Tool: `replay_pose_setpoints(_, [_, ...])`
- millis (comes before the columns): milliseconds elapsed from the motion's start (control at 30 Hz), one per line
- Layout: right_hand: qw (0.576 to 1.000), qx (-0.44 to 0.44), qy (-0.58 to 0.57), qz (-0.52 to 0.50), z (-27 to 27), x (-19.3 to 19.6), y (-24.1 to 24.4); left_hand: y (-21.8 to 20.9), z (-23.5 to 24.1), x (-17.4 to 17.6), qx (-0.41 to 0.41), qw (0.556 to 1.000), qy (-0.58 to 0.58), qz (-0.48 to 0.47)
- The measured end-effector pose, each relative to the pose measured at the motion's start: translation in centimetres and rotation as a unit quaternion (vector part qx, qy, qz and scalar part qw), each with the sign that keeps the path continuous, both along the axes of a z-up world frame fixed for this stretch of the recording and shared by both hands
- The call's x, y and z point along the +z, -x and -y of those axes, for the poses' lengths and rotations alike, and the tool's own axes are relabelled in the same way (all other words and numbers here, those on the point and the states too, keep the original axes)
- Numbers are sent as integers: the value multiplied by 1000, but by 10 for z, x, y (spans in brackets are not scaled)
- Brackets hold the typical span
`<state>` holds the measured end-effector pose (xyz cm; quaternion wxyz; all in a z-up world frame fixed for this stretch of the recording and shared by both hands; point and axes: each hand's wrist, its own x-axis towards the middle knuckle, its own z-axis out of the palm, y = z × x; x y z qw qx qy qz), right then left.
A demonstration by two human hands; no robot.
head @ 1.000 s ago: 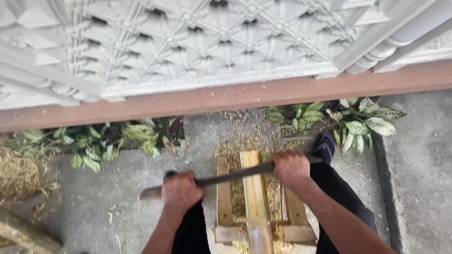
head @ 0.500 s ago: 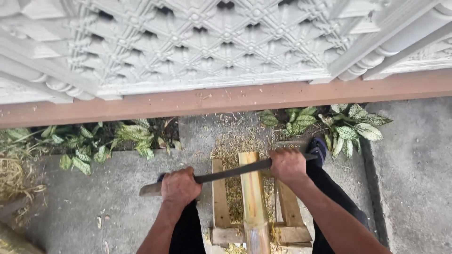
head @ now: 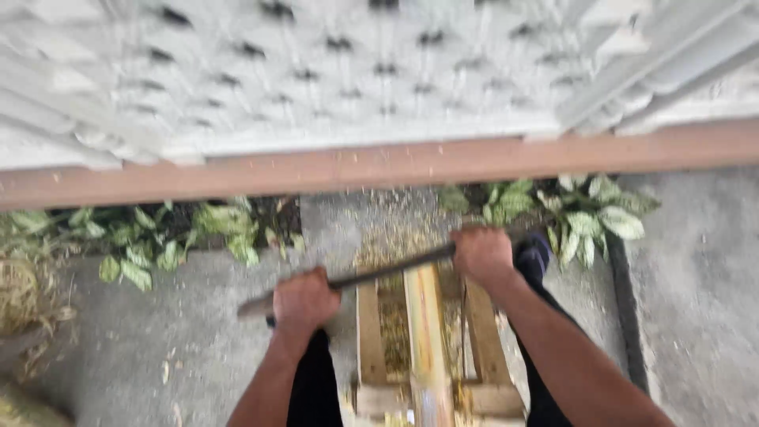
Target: The recorder uses a machete to shave the outer layer and smooth a bamboo pole supported on a wooden stand.
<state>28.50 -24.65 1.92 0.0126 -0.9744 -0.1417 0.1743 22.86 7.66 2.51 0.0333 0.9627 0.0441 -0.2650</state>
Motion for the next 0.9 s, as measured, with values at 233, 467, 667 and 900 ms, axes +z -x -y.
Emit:
replay_pose_setpoints(233, [998, -5, -13, 62, 4, -11, 31, 30, -4, -9, 12, 997, 46, -54])
replay_pose_setpoints(467, [993, 3, -27, 119, 7, -18, 14, 11, -11, -21, -29, 998, 33, -35])
replay_pose_setpoints(667, [994, -9, 0, 112, 4, -15, 19, 3, -8, -13, -35, 998, 31, 30])
replay_pose_setpoints(900, [993, -43, 85, -71, -2, -10, 45, 13, -4, -13, -4, 999, 40, -7])
